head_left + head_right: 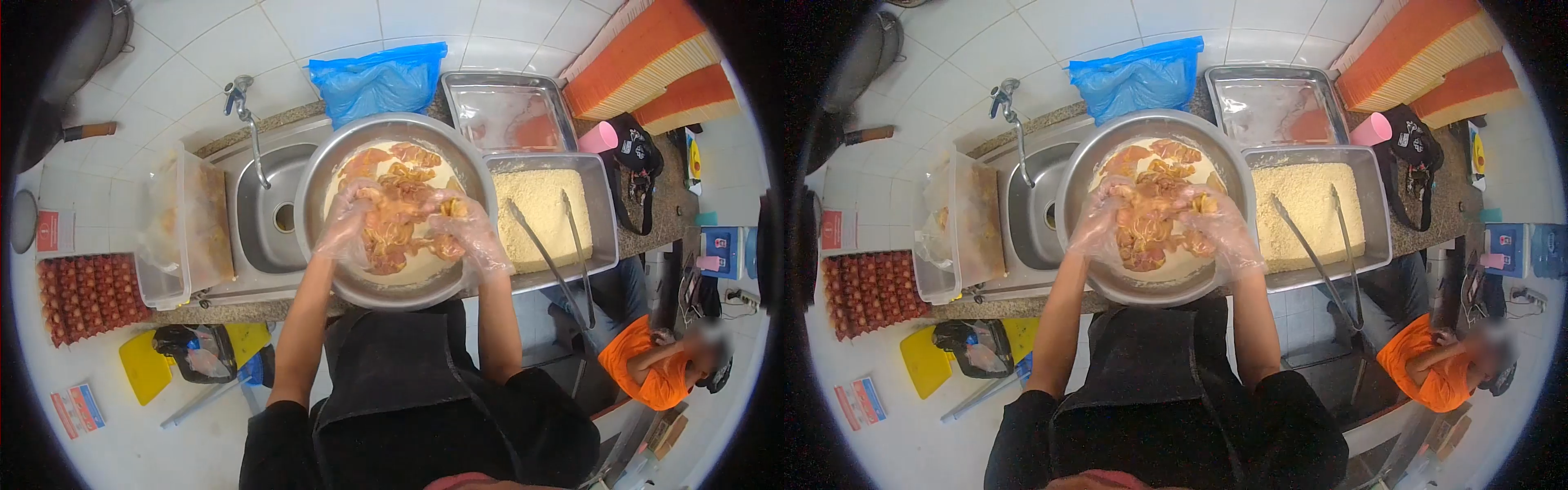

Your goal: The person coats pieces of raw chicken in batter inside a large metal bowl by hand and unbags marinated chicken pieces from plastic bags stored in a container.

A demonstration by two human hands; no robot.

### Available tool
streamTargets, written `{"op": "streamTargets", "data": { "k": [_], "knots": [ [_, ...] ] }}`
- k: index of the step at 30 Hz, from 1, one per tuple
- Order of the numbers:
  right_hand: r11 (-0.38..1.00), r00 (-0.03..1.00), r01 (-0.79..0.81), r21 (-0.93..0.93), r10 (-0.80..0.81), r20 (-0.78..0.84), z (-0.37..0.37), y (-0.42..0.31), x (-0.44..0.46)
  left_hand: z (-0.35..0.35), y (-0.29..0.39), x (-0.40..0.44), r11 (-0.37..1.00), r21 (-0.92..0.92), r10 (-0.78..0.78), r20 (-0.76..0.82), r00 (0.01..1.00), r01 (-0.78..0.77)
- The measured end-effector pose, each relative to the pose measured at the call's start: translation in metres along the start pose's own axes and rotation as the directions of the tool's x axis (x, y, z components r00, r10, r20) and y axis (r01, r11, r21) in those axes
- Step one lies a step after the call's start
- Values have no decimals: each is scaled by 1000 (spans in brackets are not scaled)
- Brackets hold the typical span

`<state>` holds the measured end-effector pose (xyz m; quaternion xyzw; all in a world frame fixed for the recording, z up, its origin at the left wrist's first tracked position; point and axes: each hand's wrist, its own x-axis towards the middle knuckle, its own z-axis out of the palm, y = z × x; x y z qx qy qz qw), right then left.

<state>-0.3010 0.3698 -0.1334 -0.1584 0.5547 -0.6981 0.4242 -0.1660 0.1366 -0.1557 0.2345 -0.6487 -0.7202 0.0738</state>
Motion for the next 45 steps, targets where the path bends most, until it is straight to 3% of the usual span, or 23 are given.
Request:
{"op": "streamTargets", "data": {
  "k": [2,5,8,11,14,17,18,20,22,23,26,29,32,35,38,41,44,45],
  "knots": [
    [999,999,-7,36,9,-36,-5,-10,-8,-2,17,-3,994,101,31,59,998,-37],
    [999,998,22,43,-19,-66,-1,-19,-10,15,45,-11,992,-42,129,192,973,-123],
    [994,994,108,-23,-108,14,16,-21,0,30,54,-10,991,-34,134,252,958,-129],
    [967,988,143,-210,-129,81,21,-5,11,43,74,-13,996,-25,92,232,968,-89],
    [943,992,123,-308,-108,67,34,-23,5,30,72,-5,950,151,234,227,945,-272],
    [940,996,-82,-331,90,9,38,-43,5,15,78,3,916,348,157,143,977,-198],
    [862,995,-94,-497,59,-85,32,-36,9,5,72,8,776,583,209,120,971,-239],
    [621,968,-148,-770,-68,-241,13,-20,22,-15,57,20,336,913,323,120,939,-232],
    [901,967,-119,-418,10,-255,9,-34,12,-23,73,7,603,787,241,-24,970,-130],
    [973,965,-116,-199,64,-254,8,-35,5,-22,74,-5,719,692,170,-82,982,-67],
    [988,978,-48,-150,16,-208,4,-28,4,5,48,-21,962,266,84,-75,994,-61],
    [995,974,-74,-66,58,-221,15,-37,4,44,19,-30,956,287,58,21,998,-61],
    [991,953,8,136,34,-301,35,-73,-17,53,25,-34,986,140,76,111,991,-91],
    [981,991,-40,189,63,-119,26,-72,-21,65,32,-32,974,181,94,216,972,-134],
    [949,999,-11,316,20,-25,32,-68,-18,84,14,-31,929,-249,324,189,927,-273],
    [917,999,39,397,-29,-31,48,-60,-16,83,40,-42,848,-529,101,221,970,32],
    [956,998,56,288,-42,-54,56,-39,-16,86,61,-54,920,-392,96,150,984,-30],
    [973,999,40,228,-31,-40,59,-38,-17,84,66,-58,964,-260,-11,143,990,48]
  ]
}}
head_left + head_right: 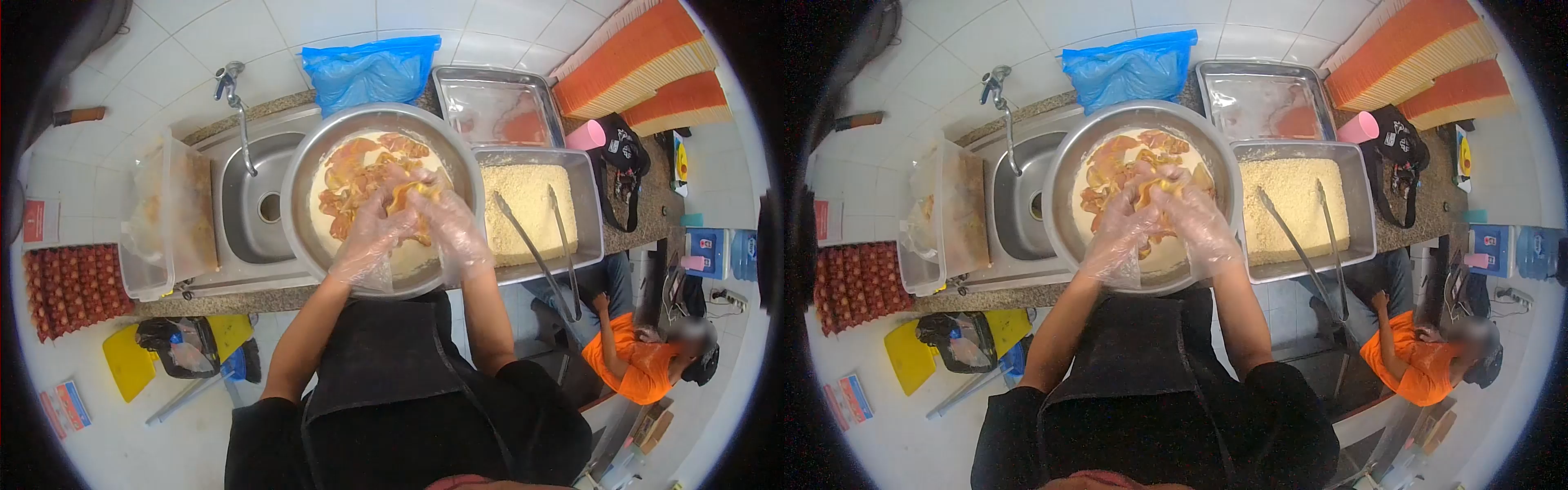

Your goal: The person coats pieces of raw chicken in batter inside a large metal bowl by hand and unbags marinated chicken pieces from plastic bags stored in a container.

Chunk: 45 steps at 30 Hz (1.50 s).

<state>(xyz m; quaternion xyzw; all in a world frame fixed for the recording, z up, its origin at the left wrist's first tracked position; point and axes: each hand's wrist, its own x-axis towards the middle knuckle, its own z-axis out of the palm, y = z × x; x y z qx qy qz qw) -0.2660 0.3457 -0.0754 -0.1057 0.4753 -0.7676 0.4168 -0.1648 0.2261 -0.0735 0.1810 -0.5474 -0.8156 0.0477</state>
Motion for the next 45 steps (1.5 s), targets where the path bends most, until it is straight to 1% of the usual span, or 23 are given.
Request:
{"op": "streamTargets", "data": {
  "k": [1,3,6,8,9,12,14,15,18,21,23,26,27,28,29,30,32,33,36,39,41,43,45],
  "knots": [
    [998,1000,-13,-62,14,11,3,1,-1,-2,5,-4,987,123,-96,-48,994,101],
    [980,996,-59,-188,70,51,7,-7,-5,-13,2,-4,955,237,-159,-91,983,177],
    [842,984,180,-508,-161,82,-19,11,16,-32,-14,1,975,178,-120,-74,990,132],
    [963,1000,14,-269,-15,0,-27,7,7,-30,1,-4,986,67,-143,-114,983,151],
    [988,998,-69,-138,66,-24,-25,3,4,-30,1,-3,990,99,-88,-109,990,99],
    [953,972,-233,-193,232,-32,-19,-1,4,-30,1,-1,988,154,28,-90,996,-14],
    [951,965,-226,-212,248,84,-28,8,10,-30,2,3,989,143,55,-87,995,-42],
    [950,956,-221,-222,256,144,-30,12,13,-35,-1,4,995,97,23,-94,995,-14],
    [952,977,-153,-263,186,105,-35,20,15,-52,-5,1,999,6,-44,-108,993,45],
    [827,952,-174,-535,281,124,-49,12,18,-50,4,-7,997,6,-73,-111,991,74],
    [888,963,-198,-416,255,86,-41,4,6,-53,3,-8,993,-1,-118,-120,986,119],
    [903,962,-247,-350,272,24,-13,-28,-6,-66,5,3,980,195,50,-49,998,-40],
    [897,957,-271,-349,290,1,-9,-33,-8,-73,5,12,934,347,107,-50,993,-83],
    [795,992,-127,-593,117,-55,-25,-16,3,-83,4,23,864,489,160,-41,986,-120],
    [607,996,-4,-795,-67,-56,-55,13,25,-91,4,27,770,620,212,-25,977,-151],
    [351,970,87,-932,-244,-1,-73,27,35,-96,8,21,699,706,229,-71,971,-114],
    [413,971,-44,-910,-197,-137,-76,11,28,-110,31,12,527,850,295,-156,943,-24],
    [441,966,-110,-890,-165,-201,-74,2,23,-120,36,4,567,823,323,-197,926,-23],
    [565,940,-91,-820,-224,-258,-55,-22,-4,-135,39,-34,709,705,320,-319,892,-2],
    [523,949,-50,-851,-242,-204,-47,-25,-6,-146,42,-77,818,575,270,-377,886,-5],
    [400,934,32,-916,-337,-114,-45,-12,-3,-163,29,-106,828,559,316,-395,863,-47],
    [498,958,-97,-861,-186,-216,-22,-7,1,-165,37,-139,767,640,371,-384,846,-46],
    [502,979,-105,-858,-100,-178,-7,1,6,-171,46,-168,857,515,323,-505,800,-21]
  ]
}}
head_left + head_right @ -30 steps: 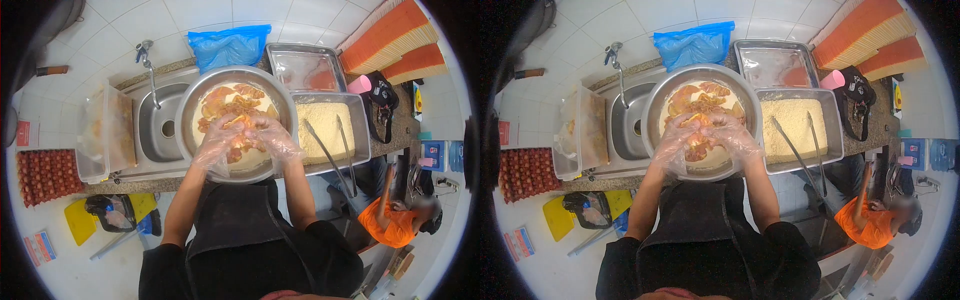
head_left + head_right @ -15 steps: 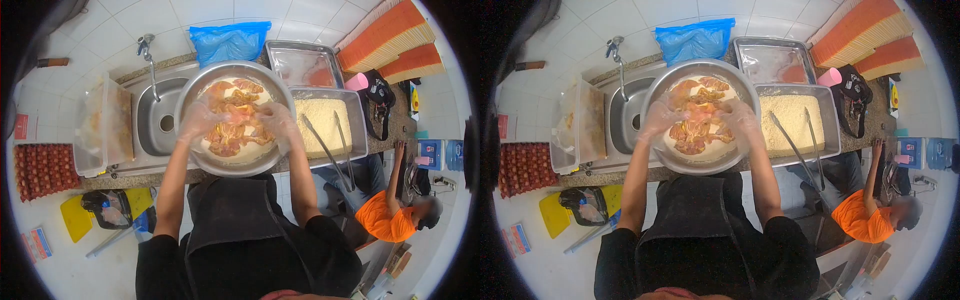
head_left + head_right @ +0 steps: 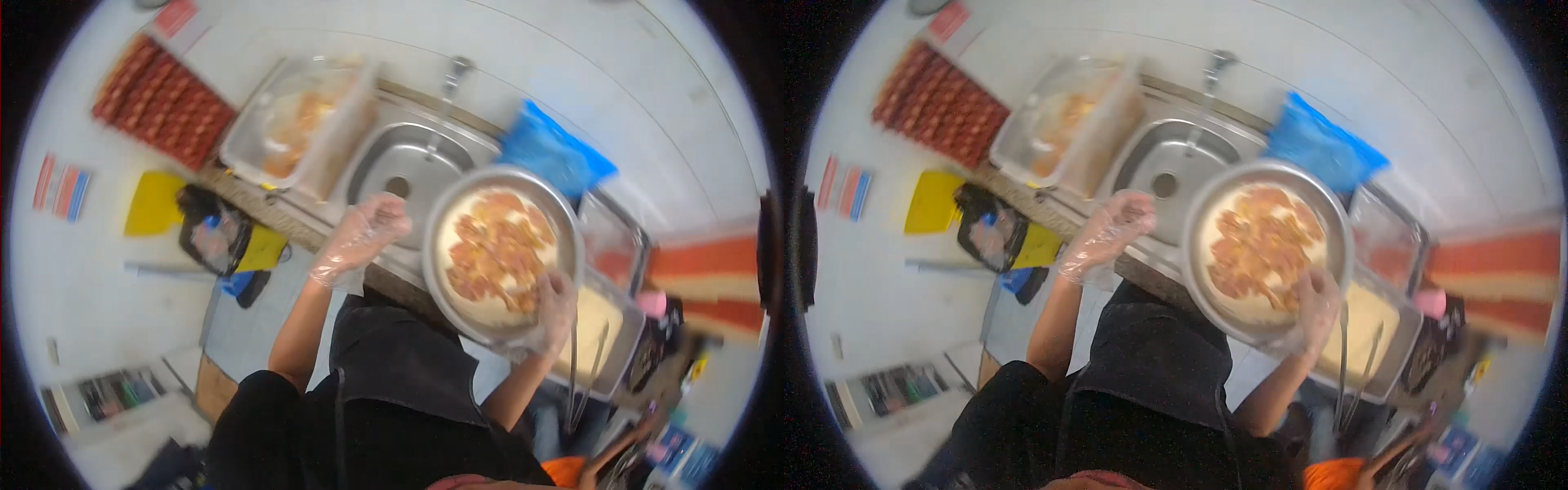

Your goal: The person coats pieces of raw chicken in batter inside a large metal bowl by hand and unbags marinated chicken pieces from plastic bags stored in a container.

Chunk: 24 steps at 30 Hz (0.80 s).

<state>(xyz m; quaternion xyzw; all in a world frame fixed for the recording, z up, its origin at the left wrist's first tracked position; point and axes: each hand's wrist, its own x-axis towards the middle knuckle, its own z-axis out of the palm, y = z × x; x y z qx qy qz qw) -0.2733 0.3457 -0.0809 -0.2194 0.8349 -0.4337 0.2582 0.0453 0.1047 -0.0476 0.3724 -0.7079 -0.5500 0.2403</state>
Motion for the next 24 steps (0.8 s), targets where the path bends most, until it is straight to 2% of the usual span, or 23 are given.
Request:
{"op": "streamTargets", "data": {
  "k": [1,3,4,6,7,8,9,11,12,14,15,16,18,20,21,23,24],
  "knots": [
    [998,999,-2,61,0,37,13,-9,0,-16,3,-4,997,-67,-42,-26,999,40],
    [983,995,-41,177,25,91,42,-30,4,-61,7,-3,999,-7,-38,-122,992,38],
    [984,991,12,177,-36,130,60,-45,7,-86,10,-2,999,21,-32,-157,987,35],
    [979,973,102,178,-135,186,93,-73,5,-148,12,14,979,202,41,-268,963,15],
    [986,969,102,134,-129,210,110,-112,-3,-177,13,29,958,287,81,-303,950,10],
    [981,959,129,147,-161,235,129,-140,-9,-204,16,48,855,519,195,-317,928,-3],
    [974,947,158,164,-196,255,151,-166,-15,-234,16,71,695,719,315,-300,900,-3],
    [957,898,254,142,-288,334,193,-215,-24,-284,-27,135,357,924,542,-83,836,-139],
    [940,855,325,105,-340,392,217,-238,-26,-300,-50,160,160,969,616,49,787,-186],
    [826,683,554,106,-524,508,268,-283,-27,-311,-73,191,215,962,273,108,956,-170],
    [774,613,628,84,-558,560,297,-303,-26,-317,-84,205,236,959,89,139,986,-156],
    [717,539,694,67,-579,612,327,-321,-23,-326,-102,218,235,948,120,190,974,-214],
    [411,277,907,88,-741,611,389,-350,-11,-340,-135,235,226,916,171,298,939,-332],
    [219,122,971,97,-802,584,462,-343,21,-354,-132,241,284,856,224,379,898,-432],
    [412,168,879,240,-738,654,496,-321,49,-357,-129,241,316,819,252,415,875,-479],
    [352,101,912,208,-688,719,545,-291,84,-357,-123,239,548,664,375,349,859,-509],
    [66,4,996,57,-682,731,560,-300,83,-358,-121,240,642,562,431,299,851,-522]
  ]
}}
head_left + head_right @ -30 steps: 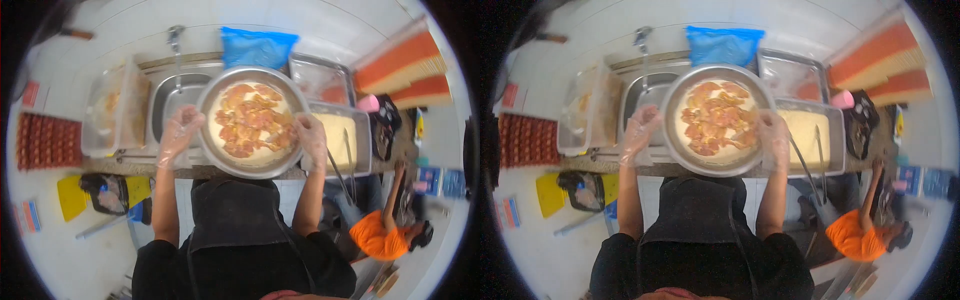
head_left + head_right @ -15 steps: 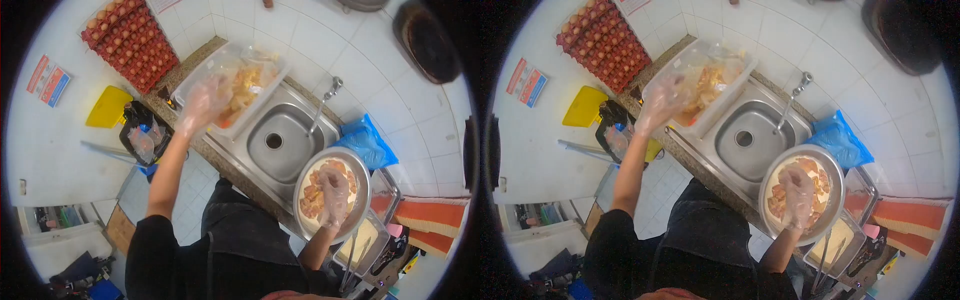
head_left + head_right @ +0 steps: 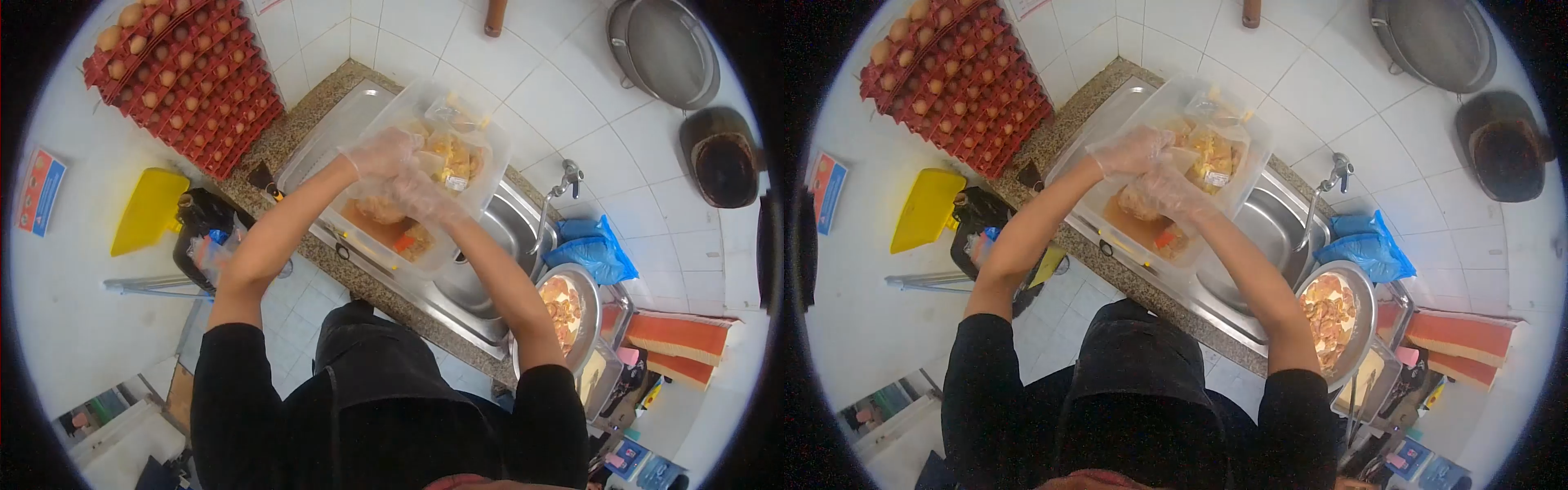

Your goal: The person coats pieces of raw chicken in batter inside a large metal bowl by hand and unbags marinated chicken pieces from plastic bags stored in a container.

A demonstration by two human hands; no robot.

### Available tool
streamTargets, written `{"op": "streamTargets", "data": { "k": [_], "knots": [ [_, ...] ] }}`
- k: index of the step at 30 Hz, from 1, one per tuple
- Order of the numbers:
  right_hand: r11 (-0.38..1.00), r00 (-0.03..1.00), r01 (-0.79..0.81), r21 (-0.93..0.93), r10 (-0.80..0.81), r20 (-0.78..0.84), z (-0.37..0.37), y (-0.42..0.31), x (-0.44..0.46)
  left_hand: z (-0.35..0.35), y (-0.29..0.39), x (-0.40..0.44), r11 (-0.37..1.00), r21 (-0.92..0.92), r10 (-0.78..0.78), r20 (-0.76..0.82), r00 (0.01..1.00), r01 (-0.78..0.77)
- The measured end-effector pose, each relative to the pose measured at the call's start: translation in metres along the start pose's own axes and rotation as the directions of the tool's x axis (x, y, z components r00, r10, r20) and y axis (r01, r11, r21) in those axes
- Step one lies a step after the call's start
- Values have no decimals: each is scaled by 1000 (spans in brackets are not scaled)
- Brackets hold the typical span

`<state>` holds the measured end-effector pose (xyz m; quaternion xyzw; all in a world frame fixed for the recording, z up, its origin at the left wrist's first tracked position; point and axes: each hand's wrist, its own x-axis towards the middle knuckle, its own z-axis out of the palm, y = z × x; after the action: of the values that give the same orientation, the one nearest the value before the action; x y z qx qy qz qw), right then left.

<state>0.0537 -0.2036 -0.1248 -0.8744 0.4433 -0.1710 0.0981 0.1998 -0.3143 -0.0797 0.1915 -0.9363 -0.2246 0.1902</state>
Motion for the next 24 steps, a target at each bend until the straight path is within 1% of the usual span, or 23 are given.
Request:
{"op": "streamTargets", "data": {
  "k": [2,3,4,5,6,7,9,10,11,12,13,15,16,18,20,21,24],
  "knots": [
    [988,995,-32,-149,46,92,-2,1,13,-7,1,0,996,-79,-32,-31,999,29],
    [984,973,-178,14,174,150,-38,-27,22,-12,0,-1,992,-116,-49,-44,998,43],
    [930,932,-327,167,287,221,-58,-45,28,-21,-1,-2,992,-126,-10,-33,999,6],
    [870,934,-355,342,349,81,-57,-48,22,-30,0,-4,990,-139,28,-20,999,-30],
    [789,904,-345,508,425,-46,-58,-51,14,-36,2,-6,986,-155,64,-9,998,-65],
    [695,846,-297,655,510,-157,-59,-52,10,-38,3,-6,977,-197,78,-35,996,-83],
    [652,790,-432,623,606,-87,-65,-59,11,-42,11,-4,954,-272,111,-81,991,-129],
    [625,754,-494,604,654,-61,-69,-61,13,-46,16,1,948,-296,108,-47,993,-117],
    [707,787,-566,425,617,21,-66,-51,14,-50,22,7,943,-317,106,-15,994,-105],
    [767,809,-582,269,581,93,-63,-45,14,-53,27,13,936,-339,102,18,995,-90],
    [808,820,-570,150,550,157,-63,-39,13,-56,31,20,926,-355,137,-5,990,-130],
    [809,775,-583,74,526,352,-70,-22,14,-57,41,30,899,-388,200,-47,979,-202],
    [809,734,-585,52,502,457,-75,-10,15,-54,43,34,894,-377,232,-72,970,-242],
    [800,658,-599,35,467,590,-80,15,19,-51,45,45,883,-341,298,-126,946,-324],
    [796,612,-605,19,449,651,-78,30,21,-45,46,53,883,-337,303,-126,945,-328],
    [801,609,-599,5,451,652,-76,32,22,-48,50,55,883,-334,303,-128,944,-329],
    [820,644,-573,-17,463,610,-62,31,24,-54,58,56,919,-234,314,-57,948,-318]
  ]
}}
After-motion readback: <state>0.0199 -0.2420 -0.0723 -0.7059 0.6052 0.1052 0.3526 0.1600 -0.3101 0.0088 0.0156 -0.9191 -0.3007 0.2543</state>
